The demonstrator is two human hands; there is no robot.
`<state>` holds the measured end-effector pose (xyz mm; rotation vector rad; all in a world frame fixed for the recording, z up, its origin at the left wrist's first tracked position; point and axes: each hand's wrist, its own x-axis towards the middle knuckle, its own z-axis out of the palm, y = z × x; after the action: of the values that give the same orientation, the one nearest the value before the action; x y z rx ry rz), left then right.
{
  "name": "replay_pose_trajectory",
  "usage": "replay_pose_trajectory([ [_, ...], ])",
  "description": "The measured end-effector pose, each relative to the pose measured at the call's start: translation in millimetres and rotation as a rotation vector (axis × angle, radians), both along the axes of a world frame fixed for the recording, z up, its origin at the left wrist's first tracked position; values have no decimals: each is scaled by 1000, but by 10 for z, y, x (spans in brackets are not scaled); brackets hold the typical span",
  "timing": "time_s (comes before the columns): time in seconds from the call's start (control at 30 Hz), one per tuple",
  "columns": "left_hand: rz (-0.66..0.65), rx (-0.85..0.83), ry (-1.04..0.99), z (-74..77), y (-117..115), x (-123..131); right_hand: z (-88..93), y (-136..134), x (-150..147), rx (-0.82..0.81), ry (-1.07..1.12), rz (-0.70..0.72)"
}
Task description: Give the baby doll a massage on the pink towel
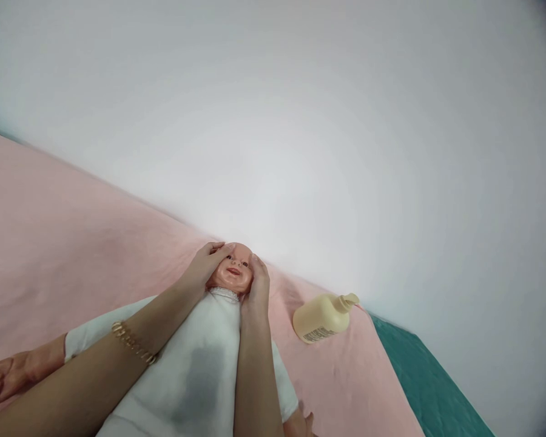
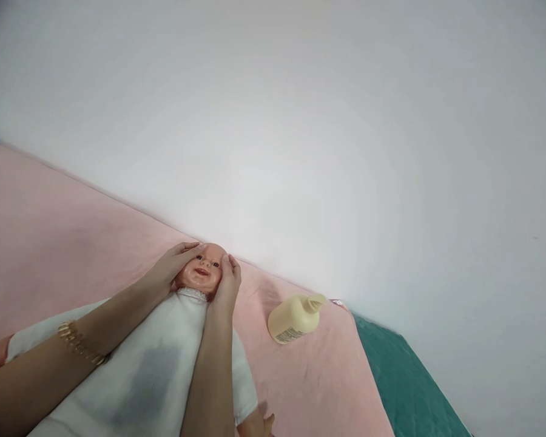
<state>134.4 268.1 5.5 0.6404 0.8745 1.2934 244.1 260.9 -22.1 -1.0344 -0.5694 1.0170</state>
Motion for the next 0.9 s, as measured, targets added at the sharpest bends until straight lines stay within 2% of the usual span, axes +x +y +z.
replay_pose_trajectory([
  [0.13,-20,39,30,-29,1,-11,73,-50,-21,-54,5,-24],
  [0.37,-17,10,46,-82,53,-31,15,-17,17,-109,6,-43],
  [0.9,0,-26,-3,-59,75,19,-30,40,30,-38,72,-119],
])
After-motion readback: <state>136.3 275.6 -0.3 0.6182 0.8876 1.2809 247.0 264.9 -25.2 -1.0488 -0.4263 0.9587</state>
